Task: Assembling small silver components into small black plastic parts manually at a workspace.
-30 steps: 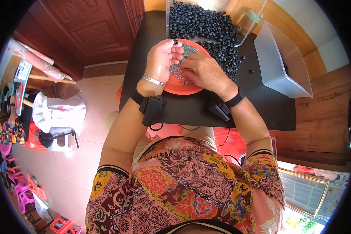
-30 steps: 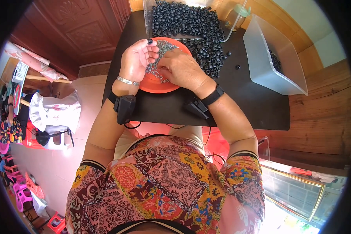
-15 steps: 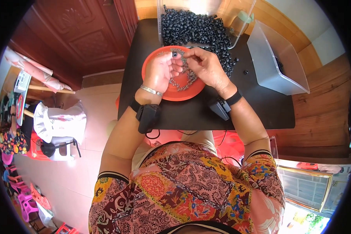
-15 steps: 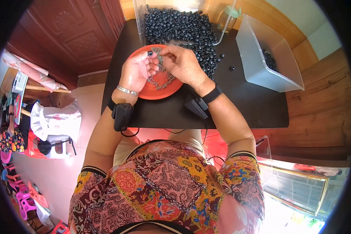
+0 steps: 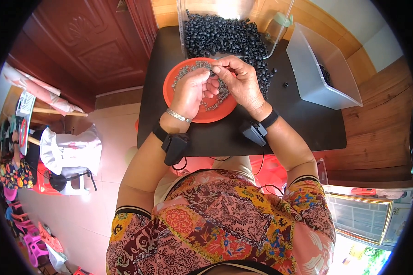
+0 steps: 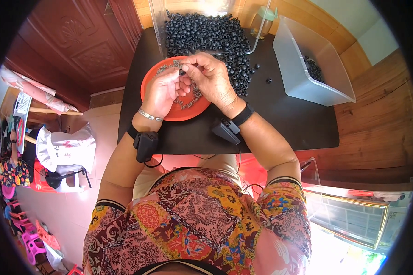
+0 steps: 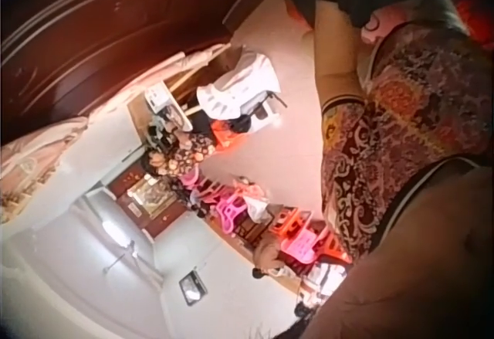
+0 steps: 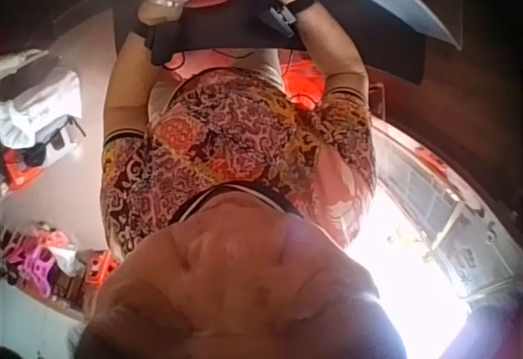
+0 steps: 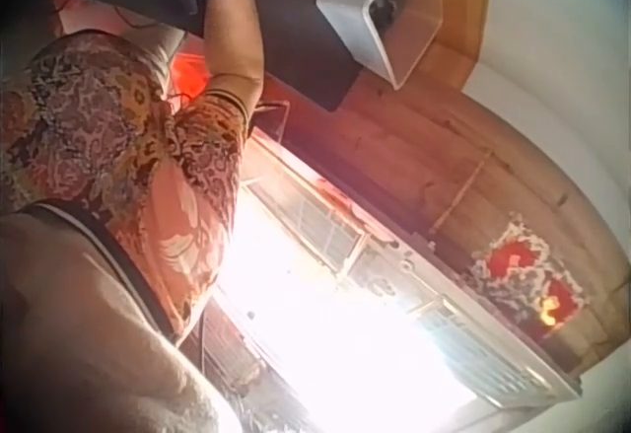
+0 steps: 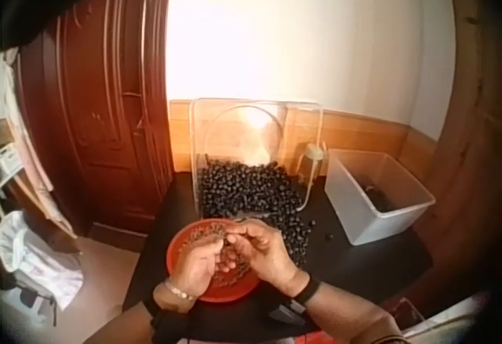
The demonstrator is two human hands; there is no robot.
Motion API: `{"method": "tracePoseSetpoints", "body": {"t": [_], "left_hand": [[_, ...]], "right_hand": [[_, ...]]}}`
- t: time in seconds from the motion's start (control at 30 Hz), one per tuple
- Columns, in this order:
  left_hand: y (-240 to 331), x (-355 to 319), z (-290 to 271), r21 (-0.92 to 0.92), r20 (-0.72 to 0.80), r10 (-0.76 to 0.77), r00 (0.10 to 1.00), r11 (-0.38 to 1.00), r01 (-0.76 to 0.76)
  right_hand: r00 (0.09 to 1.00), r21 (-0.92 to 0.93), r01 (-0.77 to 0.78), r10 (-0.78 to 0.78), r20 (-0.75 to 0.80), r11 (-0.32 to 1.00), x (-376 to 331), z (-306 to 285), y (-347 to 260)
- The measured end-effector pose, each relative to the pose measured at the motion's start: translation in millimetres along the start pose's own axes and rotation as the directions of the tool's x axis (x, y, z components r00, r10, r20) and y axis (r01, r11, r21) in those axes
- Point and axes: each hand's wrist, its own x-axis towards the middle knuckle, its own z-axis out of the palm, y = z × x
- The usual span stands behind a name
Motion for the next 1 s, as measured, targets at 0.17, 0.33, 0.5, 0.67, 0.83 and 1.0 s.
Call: {"method": "tracePoseSetpoints", "body": {"t": [0.17,0.33,0.5,0.67,0.83,1.0], "left_hand": [[-1,0,1,-0.009,-0.014,0.019,1.000,1.000,-0.019],[-2,-2,3,0.113,-0.040,0.080,0.996,0.991,-0.075],[-1,-3,2,0.156,-0.003,0.117,0.993,0.981,-0.115],[-2,3,-5,0.047,-0.030,0.088,0.996,0.995,-0.086],[3,4,-11,-0.015,-0.051,0.064,0.997,0.998,-0.065],[6,8,-15,-0.044,-0.138,0.010,0.990,0.999,-0.017]], "right_hand": [[1.000,0.028,0.000,-0.001,0.011,1.000,-2,-1,-2],[0.997,-0.081,0.078,-0.078,0.002,0.994,-2,-2,3],[0.986,-0.179,0.165,-0.162,0.031,0.970,0,-4,-1],[0.931,-0.387,0.360,-0.356,0.084,0.849,0,-2,-5],[0.914,-0.606,0.370,-0.392,0.103,0.704,10,-24,-18],[0.966,-0.741,0.086,-0.237,-0.101,0.666,26,-70,-3]]}}
